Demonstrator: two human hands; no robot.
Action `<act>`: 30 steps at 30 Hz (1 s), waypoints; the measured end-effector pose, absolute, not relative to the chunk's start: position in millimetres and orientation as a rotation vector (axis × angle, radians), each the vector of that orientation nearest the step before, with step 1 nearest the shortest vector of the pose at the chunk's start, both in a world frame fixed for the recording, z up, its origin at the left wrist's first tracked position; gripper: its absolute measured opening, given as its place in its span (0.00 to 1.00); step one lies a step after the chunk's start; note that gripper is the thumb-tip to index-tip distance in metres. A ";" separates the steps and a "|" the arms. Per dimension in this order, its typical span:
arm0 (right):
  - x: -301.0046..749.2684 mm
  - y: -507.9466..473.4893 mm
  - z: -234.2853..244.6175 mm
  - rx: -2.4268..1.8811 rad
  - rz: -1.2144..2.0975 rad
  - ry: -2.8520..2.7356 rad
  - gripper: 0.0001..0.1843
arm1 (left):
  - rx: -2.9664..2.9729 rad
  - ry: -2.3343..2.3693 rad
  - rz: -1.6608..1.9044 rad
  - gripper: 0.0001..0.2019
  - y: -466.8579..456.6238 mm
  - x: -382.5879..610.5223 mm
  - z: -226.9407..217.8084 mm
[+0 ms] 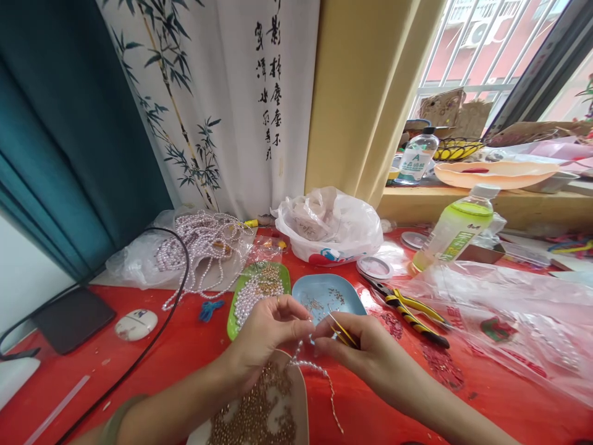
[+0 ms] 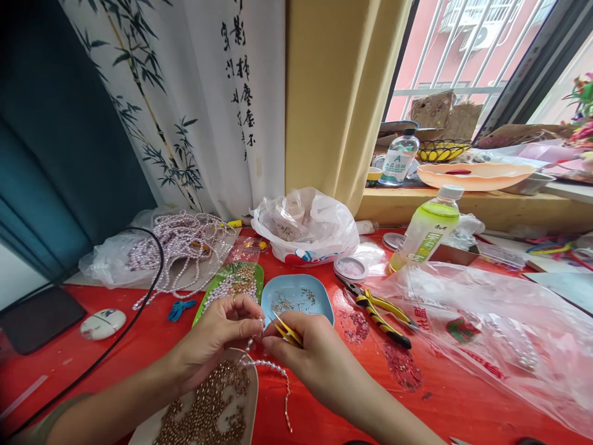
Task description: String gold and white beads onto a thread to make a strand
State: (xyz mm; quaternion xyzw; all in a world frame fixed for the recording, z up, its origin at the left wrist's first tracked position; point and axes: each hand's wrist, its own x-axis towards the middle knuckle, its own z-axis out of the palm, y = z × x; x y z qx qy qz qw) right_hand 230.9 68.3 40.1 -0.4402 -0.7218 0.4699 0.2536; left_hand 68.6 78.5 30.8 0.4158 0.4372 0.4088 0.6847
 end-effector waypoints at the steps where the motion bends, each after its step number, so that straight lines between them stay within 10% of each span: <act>1: 230.1 68.5 38.6 -1.188 1.306 -1.932 0.08 | 0.930 0.977 0.910 0.11 78.5 68.6 30.4; 30: 230.8 74.8 42.9 -1.161 1.419 -1.770 0.10 | 0.889 0.884 0.866 0.10 81.2 66.5 27.2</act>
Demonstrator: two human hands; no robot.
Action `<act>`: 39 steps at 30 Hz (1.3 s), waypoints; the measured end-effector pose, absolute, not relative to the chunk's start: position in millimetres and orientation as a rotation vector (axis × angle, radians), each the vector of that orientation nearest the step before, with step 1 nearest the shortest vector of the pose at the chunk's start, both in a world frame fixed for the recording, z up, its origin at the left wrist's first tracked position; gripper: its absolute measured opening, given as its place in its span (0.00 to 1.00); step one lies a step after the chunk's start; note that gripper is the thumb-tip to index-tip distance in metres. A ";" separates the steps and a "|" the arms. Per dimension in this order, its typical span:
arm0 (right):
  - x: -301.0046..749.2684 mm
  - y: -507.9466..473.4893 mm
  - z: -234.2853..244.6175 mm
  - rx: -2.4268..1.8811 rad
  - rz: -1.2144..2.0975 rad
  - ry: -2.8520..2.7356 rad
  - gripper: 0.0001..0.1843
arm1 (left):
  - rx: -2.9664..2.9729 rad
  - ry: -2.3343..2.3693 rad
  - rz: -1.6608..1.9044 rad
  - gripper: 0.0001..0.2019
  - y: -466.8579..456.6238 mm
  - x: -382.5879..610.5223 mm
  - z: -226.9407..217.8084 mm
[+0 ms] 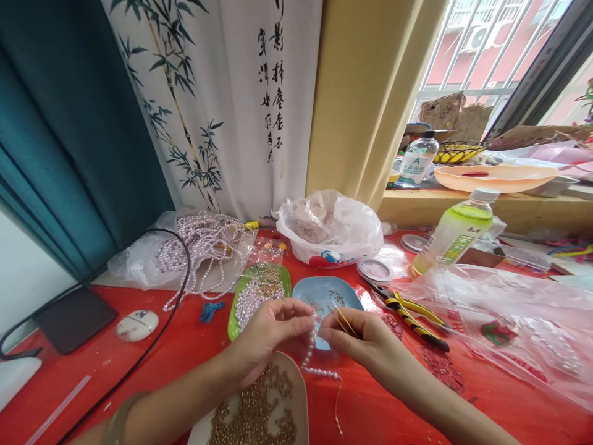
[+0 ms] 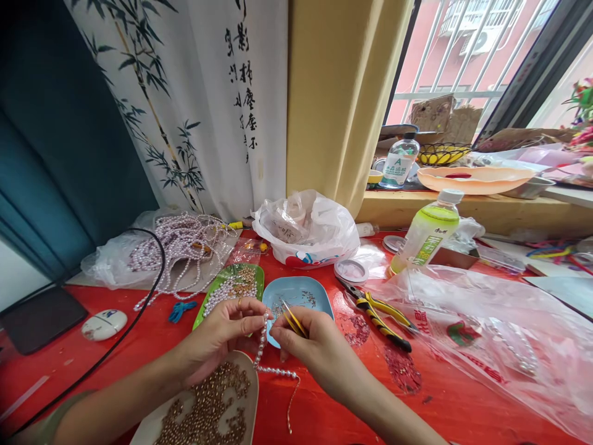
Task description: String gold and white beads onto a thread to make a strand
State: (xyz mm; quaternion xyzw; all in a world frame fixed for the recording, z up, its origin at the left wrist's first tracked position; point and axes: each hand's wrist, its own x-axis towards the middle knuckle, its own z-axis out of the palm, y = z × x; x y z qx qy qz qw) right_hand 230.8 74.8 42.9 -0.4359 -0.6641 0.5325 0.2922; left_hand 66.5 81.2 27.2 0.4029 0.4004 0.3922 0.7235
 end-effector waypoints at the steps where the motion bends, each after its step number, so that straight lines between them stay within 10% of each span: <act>1: 230.7 74.5 43.1 -1.169 1.398 -1.793 0.11 | 0.885 0.881 0.869 0.10 81.3 66.5 27.1; 33: 266.6 70.4 47.4 -1.330 -0.081 -3.066 0.14 | 0.763 0.860 0.980 0.09 95.4 58.9 16.2; 39: 252.3 68.9 53.4 -1.353 0.212 -2.800 0.05 | 0.825 0.893 0.990 0.09 90.1 62.7 19.3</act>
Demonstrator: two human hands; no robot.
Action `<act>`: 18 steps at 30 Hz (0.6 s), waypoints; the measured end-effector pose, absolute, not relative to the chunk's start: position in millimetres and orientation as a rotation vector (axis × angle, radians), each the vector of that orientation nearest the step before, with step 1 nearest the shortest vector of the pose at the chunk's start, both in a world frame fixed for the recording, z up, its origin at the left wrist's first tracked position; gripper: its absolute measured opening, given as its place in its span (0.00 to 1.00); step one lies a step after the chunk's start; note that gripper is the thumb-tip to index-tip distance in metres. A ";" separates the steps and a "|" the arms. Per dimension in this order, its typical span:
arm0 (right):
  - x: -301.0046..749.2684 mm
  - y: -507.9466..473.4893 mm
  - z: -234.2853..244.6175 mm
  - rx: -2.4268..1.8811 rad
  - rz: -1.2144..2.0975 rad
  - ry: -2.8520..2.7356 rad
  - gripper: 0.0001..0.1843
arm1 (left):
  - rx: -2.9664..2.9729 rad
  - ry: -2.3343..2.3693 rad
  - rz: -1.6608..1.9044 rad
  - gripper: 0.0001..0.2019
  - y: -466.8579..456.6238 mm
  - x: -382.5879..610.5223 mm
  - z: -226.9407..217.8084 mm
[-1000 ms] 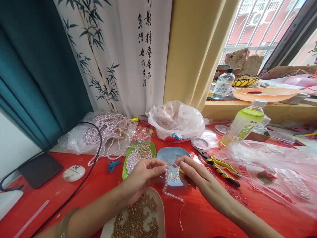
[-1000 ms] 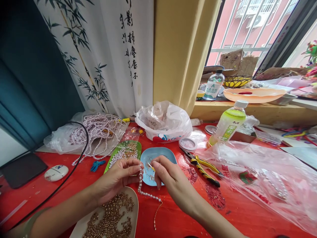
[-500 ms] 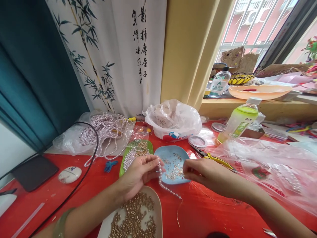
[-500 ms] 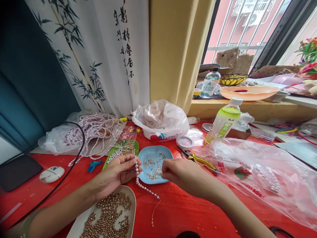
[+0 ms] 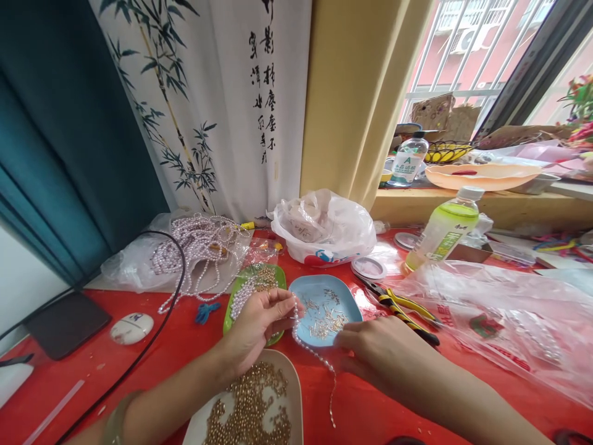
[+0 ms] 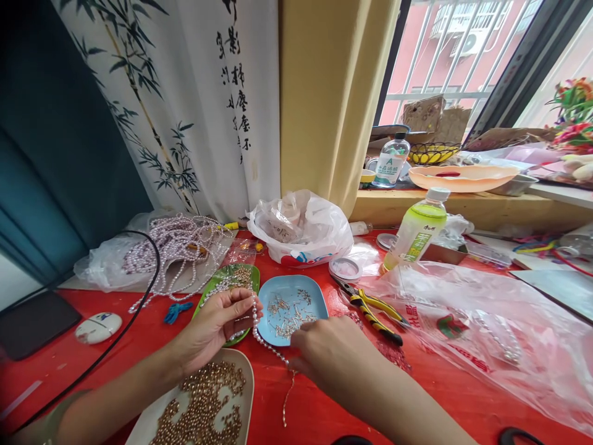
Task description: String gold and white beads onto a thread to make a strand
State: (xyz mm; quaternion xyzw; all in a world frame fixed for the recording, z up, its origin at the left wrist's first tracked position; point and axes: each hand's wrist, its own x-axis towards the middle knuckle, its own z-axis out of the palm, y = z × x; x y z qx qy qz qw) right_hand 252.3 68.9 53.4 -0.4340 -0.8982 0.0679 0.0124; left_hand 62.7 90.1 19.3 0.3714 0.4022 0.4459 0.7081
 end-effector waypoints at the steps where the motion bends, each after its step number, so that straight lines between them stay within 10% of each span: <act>1: 249.9 69.2 55.0 -1.366 0.304 -2.676 0.07 | 0.850 0.904 0.983 0.10 88.4 64.0 20.1; 9: 229.4 65.0 44.8 -1.347 1.049 -2.024 0.06 | 1.055 1.001 0.903 0.13 77.2 71.9 21.9; 18: 231.2 63.1 41.8 -1.403 0.776 -2.203 0.10 | 1.165 1.018 0.863 0.12 71.4 74.8 25.3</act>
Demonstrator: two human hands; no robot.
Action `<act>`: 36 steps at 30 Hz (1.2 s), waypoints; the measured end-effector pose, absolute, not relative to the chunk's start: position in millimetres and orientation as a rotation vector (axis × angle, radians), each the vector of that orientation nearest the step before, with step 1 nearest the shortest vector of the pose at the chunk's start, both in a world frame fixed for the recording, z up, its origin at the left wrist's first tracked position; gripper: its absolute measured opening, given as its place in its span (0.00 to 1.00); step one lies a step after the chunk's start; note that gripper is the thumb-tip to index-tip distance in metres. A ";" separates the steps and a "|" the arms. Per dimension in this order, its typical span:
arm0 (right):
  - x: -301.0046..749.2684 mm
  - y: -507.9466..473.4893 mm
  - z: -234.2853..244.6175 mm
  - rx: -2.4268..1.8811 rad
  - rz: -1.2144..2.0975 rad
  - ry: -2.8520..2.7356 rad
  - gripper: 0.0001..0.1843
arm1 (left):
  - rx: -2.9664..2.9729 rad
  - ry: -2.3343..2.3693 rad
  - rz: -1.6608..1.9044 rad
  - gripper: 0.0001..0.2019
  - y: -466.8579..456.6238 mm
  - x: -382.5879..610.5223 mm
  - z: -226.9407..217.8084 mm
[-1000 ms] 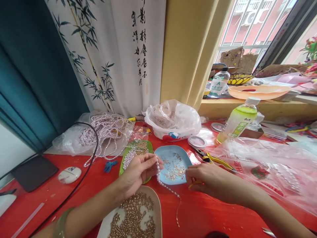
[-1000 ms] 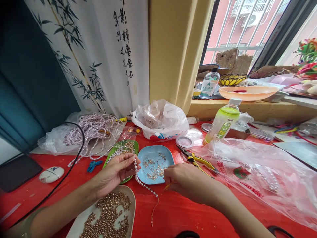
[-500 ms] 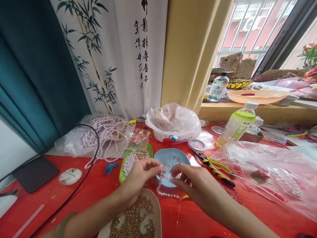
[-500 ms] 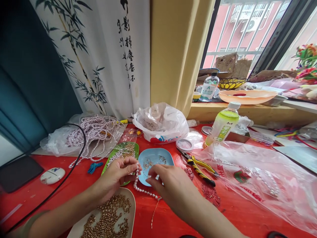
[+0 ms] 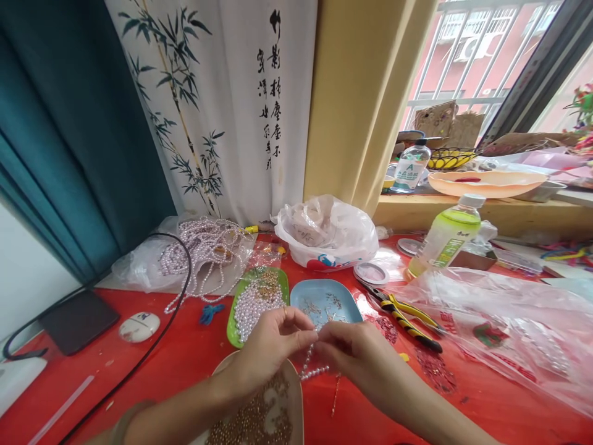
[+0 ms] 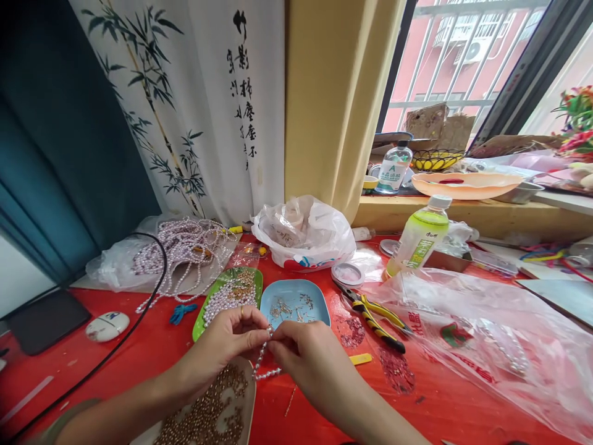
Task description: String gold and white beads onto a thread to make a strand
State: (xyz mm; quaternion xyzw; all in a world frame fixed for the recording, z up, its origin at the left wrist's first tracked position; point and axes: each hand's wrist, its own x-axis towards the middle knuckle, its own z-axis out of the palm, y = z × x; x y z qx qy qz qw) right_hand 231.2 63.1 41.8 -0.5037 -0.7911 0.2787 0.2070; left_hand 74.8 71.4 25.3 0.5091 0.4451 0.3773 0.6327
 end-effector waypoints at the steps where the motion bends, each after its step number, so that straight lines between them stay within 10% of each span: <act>1: 231.4 62.6 41.9 -1.398 0.741 -2.215 0.10 | 1.158 1.022 0.864 0.13 71.2 74.7 25.5; 36: 224.0 52.6 21.7 -1.134 0.130 -2.323 0.11 | 0.859 0.952 0.951 0.12 61.5 81.0 30.9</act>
